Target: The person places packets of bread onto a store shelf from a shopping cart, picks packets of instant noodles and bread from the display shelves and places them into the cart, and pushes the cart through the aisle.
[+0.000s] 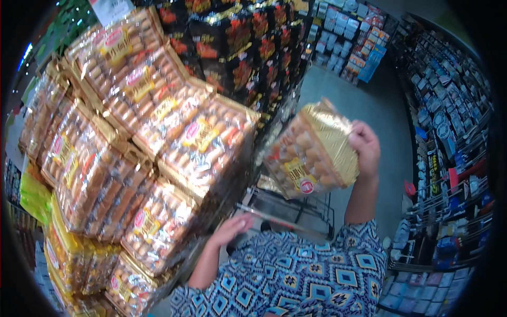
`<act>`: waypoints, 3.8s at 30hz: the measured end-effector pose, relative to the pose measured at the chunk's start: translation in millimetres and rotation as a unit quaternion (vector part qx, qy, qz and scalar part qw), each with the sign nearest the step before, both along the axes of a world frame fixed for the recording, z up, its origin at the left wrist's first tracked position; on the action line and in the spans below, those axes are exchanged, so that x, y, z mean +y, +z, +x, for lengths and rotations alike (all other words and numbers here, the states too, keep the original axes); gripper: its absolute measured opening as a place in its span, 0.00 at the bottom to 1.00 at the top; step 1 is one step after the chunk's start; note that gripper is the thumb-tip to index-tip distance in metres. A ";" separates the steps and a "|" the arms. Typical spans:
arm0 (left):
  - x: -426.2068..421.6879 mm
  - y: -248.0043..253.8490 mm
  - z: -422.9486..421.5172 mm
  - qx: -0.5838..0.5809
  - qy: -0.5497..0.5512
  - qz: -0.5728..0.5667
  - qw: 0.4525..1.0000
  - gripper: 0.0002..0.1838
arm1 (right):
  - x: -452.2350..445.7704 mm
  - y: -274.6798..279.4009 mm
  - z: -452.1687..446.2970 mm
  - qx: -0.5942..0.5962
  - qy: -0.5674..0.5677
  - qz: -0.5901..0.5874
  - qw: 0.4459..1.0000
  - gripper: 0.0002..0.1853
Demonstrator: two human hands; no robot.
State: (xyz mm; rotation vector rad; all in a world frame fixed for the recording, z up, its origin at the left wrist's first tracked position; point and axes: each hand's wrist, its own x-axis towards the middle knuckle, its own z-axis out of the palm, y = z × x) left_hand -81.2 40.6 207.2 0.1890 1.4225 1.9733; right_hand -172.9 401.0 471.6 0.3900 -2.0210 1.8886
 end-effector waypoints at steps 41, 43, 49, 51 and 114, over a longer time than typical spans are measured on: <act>-47.6 98.6 27.7 0.282 0.306 0.057 0.907 0.44 | -160.9 -22.7 -26.5 -0.168 0.470 -0.186 0.846 0.28; -72.0 99.9 36.6 0.234 0.366 0.134 0.891 0.42 | -158.4 -41.4 -26.6 -0.164 0.471 -0.118 0.859 0.35; -116.8 143.6 58.5 0.209 0.527 0.331 0.755 0.39 | -184.5 -68.7 0.5 -0.202 0.577 -0.082 0.787 0.66; -123.8 144.0 63.9 0.193 0.513 0.359 0.755 0.41 | -195.8 -76.1 11.1 -0.230 0.603 -0.117 0.755 0.66; -232.6 89.5 153.0 0.122 0.663 -0.234 0.701 0.32 | -219.7 -185.5 -76.8 0.011 0.009 0.388 0.921 0.58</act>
